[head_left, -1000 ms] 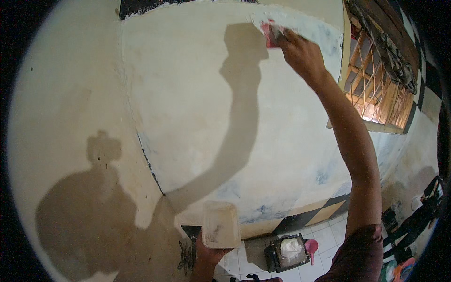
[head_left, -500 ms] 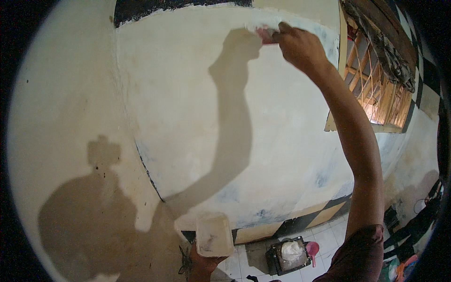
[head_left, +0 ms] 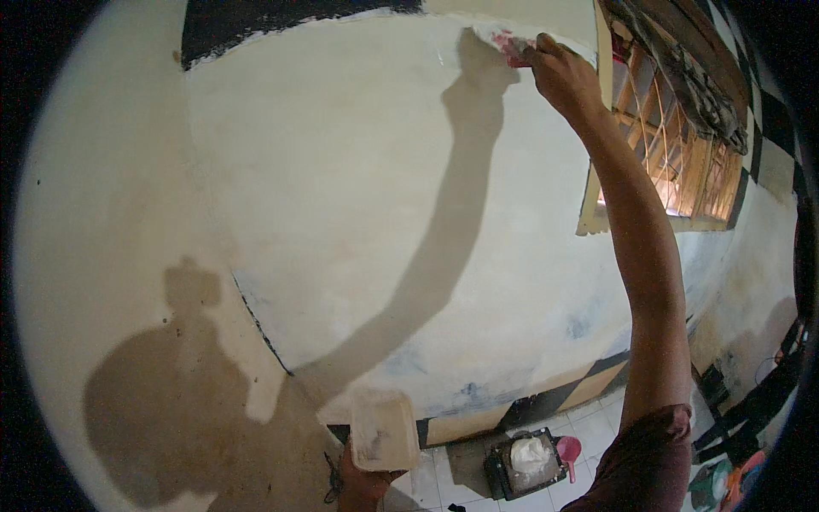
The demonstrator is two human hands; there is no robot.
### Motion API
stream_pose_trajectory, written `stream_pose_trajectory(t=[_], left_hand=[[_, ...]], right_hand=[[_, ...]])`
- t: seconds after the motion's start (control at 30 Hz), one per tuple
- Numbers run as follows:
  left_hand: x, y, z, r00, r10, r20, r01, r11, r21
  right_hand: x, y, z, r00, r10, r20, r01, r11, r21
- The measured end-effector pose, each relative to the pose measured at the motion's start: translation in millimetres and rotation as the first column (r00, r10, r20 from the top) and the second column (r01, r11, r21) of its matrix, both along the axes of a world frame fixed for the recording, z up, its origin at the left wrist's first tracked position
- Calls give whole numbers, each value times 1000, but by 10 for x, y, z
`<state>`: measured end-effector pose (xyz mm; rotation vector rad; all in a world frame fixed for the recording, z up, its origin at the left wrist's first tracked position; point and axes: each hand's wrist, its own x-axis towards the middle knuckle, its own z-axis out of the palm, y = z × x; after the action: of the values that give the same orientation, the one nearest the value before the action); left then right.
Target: The person applies plaster to a wall using a putty knife, repeatedly scooping material from a container and spreading it over a damaged area until it is covered.
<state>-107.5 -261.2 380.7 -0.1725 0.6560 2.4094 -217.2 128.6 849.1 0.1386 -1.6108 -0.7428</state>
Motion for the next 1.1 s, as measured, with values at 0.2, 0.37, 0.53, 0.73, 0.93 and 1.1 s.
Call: stream_pose_trajectory(t=[0.2,0.37,0.53,0.73,0.93,1.1], left_hand=[[22,-23,-108,895,-67,-441,-88,943,-321],[159,374,210,879,-51,-473,-134,928,-348],[63,254,-339,972,-2,-235,-1,1000,-11],[108,399,-138,995,-79,61,42,887,460],[311,502,211,998,-43,44,18,888,460],[105,296,-698,996,90,-11,-86,978,191]], right_hand=[[180,146,-531,986,-48,158,65,993,-100],[99,564,-170,999,-38,12,39,997,-68],[39,705,-584,988,-31,152,37,999,-39],[90,758,-104,988,138,-64,-133,987,90],[6,756,-799,976,-41,216,41,999,6],[561,718,-541,967,101,236,-20,946,-322]])
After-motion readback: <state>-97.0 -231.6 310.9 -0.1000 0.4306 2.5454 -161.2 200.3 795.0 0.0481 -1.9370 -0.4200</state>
